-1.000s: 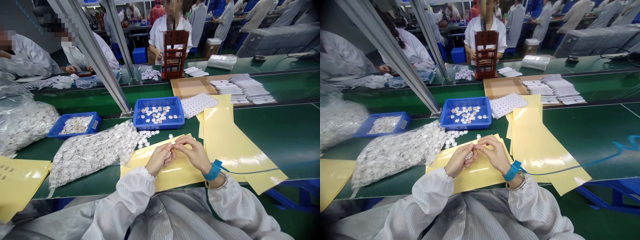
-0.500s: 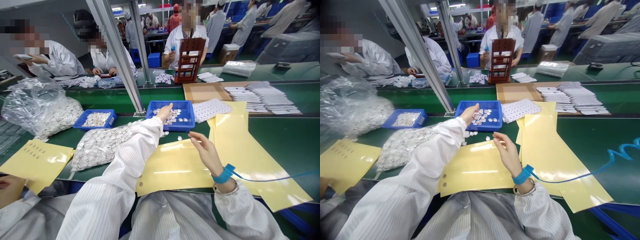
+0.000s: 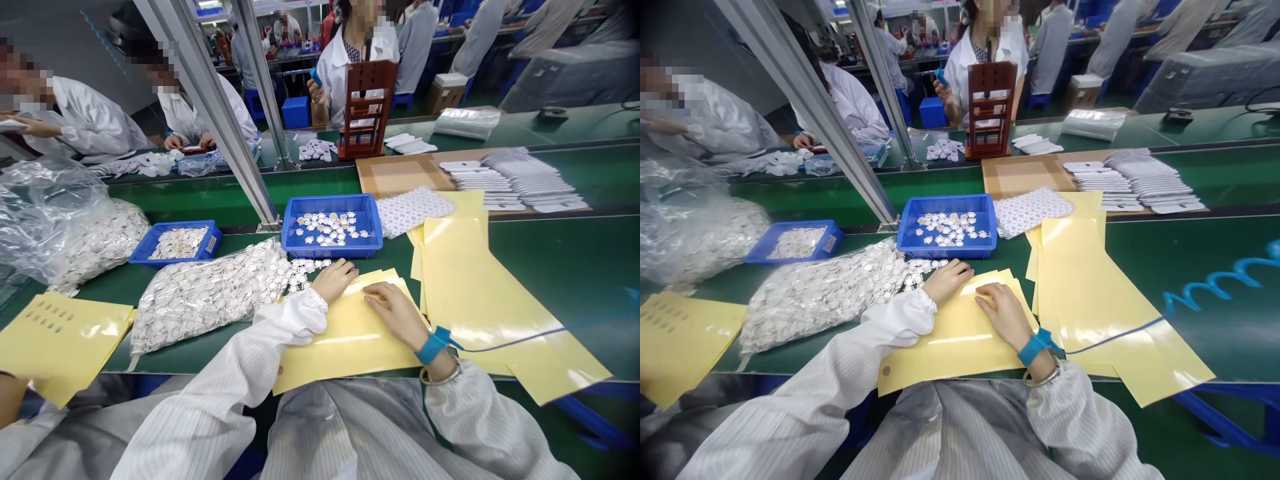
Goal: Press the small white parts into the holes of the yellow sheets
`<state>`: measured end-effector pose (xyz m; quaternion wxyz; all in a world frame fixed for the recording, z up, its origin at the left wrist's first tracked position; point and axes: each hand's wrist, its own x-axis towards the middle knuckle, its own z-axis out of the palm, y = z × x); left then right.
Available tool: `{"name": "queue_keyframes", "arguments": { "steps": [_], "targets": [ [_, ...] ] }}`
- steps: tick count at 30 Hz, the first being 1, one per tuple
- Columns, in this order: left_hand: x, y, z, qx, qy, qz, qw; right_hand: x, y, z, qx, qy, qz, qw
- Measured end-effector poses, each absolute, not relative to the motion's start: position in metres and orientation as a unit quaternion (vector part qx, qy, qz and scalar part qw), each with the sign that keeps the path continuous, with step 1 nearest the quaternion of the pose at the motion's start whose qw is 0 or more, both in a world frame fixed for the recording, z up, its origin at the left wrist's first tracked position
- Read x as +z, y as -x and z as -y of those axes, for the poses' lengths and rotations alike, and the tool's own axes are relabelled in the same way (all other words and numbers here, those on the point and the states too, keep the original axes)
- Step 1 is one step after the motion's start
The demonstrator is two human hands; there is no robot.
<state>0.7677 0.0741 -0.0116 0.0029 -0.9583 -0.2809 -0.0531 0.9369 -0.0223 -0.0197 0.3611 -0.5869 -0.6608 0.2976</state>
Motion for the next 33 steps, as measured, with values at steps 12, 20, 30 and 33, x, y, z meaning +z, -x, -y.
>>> {"name": "queue_keyframes", "arguments": {
  "steps": [12,20,30,33],
  "targets": [
    [0.039,-0.744,-0.065,-0.17,0.868,0.414,-0.217,-0.024,-0.979,0.039,0.104,0.587,0.778,0.198],
    [0.049,-0.656,0.022,-0.358,0.474,0.559,-0.579,0.01,-0.927,0.045,0.2,0.549,0.757,0.292],
    [0.01,-0.646,0.071,-0.411,0.269,0.588,-0.643,-0.013,-0.818,0.056,0.318,0.457,0.793,0.248],
    [0.009,-0.645,0.069,-0.419,0.248,0.585,-0.649,-0.017,-0.816,0.055,0.303,0.452,0.801,0.25]
  ]
}}
